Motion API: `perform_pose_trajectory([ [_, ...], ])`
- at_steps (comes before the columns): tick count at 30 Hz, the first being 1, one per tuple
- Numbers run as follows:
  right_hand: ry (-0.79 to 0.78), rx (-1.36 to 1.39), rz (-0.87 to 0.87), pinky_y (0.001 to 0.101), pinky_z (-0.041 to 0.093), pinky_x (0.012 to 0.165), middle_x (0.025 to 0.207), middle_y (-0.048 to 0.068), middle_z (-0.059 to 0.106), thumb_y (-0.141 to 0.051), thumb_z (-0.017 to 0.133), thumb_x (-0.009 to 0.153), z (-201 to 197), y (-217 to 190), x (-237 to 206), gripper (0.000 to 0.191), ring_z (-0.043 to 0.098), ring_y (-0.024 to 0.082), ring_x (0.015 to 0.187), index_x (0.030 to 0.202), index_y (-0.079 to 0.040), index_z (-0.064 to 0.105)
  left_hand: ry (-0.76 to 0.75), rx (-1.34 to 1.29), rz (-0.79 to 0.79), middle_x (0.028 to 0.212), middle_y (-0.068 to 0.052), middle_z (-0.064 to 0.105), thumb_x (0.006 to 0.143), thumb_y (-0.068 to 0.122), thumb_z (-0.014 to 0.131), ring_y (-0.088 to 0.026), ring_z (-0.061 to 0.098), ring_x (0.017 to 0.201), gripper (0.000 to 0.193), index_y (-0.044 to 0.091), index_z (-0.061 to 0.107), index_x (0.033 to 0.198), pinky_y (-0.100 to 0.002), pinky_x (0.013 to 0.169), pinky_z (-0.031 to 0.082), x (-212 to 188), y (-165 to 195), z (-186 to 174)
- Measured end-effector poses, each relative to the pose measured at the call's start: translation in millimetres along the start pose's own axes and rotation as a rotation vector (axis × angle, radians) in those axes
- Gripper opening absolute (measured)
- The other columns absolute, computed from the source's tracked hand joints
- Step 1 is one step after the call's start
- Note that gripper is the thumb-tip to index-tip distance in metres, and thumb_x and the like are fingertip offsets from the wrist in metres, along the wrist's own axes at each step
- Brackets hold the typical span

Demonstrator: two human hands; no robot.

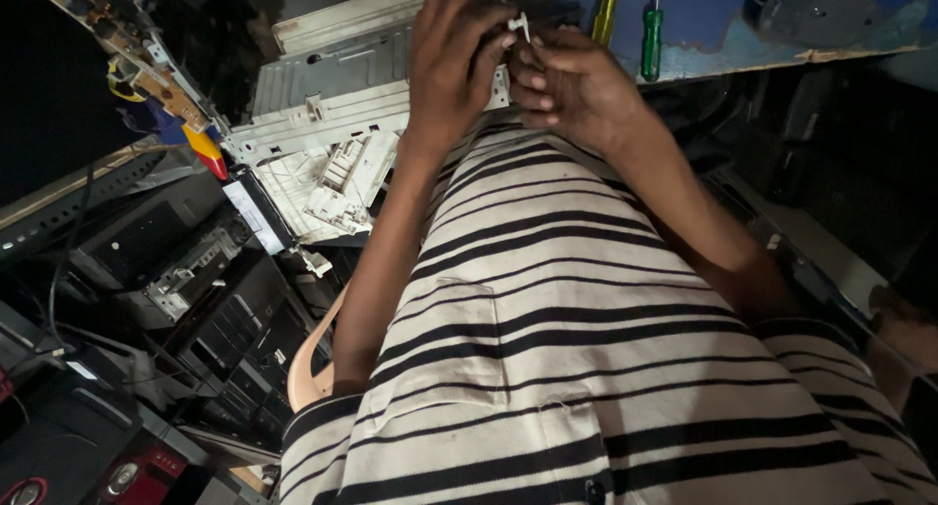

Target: The person works on a disassembled electronic device on a cluttered workbench. They connect and disconnect wires, adjust internal components, and use a screwdriver to manipulate parts within the device chassis.

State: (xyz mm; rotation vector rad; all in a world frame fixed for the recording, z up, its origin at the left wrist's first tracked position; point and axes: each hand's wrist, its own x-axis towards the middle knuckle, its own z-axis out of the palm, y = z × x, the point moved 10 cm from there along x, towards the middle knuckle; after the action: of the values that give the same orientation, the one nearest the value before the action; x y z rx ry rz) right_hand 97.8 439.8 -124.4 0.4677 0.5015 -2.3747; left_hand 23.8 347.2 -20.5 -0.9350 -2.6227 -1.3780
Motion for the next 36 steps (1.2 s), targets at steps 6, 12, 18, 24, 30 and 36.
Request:
perform_pose_trajectory([
  [6,0.017,0.027,0.05,0.0255,0.032,0.056,0.079,-0.003,0.045,-0.031,0.063,0.102,-4,7,0,0.02,0.04,0.012,0.067,0.098,-0.012,0.059,-0.001,-0.014,-0.018,0.11,-0.008,0.065,0.098,0.009,0.077,-0.028,0.059,0.104,0.019,0.006,0.07,0.116,-0.04,0.089,0.049,-1,-3,0],
  [12,0.069,0.04,0.104,0.025,0.031,0.048,0.073,-0.005,0.043,-0.033,0.062,0.1,-16,16,4,0.023,0.036,0.01,0.058,0.092,-0.011,0.058,-0.003,-0.064,0.013,0.108,-0.008,0.065,0.095,0.006,0.078,-0.028,0.059,0.103,0.019,0.006,0.07,0.112,-0.04,0.088,0.049,1,-3,0],
  [18,-0.027,0.083,0.158,0.0233,0.029,0.046,0.072,-0.004,0.043,-0.032,0.062,0.101,-5,13,8,0.022,0.036,0.009,0.057,0.093,-0.011,0.058,-0.039,-0.128,0.002,0.106,-0.008,0.066,0.092,0.001,0.08,-0.029,0.06,0.102,0.021,0.005,0.07,0.11,-0.041,0.088,0.049,7,-5,-6],
  [24,-0.019,0.057,0.126,0.0242,0.032,0.05,0.073,-0.004,0.045,-0.032,0.068,0.098,-5,10,9,0.024,0.037,0.01,0.059,0.092,-0.012,0.057,-0.037,-0.128,0.006,0.109,-0.01,0.065,0.092,-0.001,0.079,-0.03,0.06,0.103,0.024,0.005,0.069,0.113,-0.04,0.088,0.049,9,2,-9],
  [30,0.34,0.059,-0.04,0.0286,0.045,0.067,0.09,0.0,0.062,-0.032,0.07,0.094,-58,-6,-4,0.022,0.057,0.015,0.077,0.101,-0.012,0.064,0.058,-0.051,-0.029,0.11,-0.011,0.063,0.092,0.0,0.075,-0.03,0.06,0.102,0.026,0.006,0.065,0.115,-0.041,0.087,0.05,7,6,-17],
  [36,0.343,-0.067,-0.218,0.0386,0.055,0.084,0.104,0.006,0.071,-0.019,0.077,0.099,-79,-21,-7,0.02,0.067,0.021,0.096,0.114,-0.009,0.069,0.1,-0.038,-0.107,0.11,-0.011,0.062,0.098,0.002,0.073,-0.029,0.063,0.101,0.021,0.006,0.065,0.117,-0.039,0.087,0.052,6,0,-19],
])
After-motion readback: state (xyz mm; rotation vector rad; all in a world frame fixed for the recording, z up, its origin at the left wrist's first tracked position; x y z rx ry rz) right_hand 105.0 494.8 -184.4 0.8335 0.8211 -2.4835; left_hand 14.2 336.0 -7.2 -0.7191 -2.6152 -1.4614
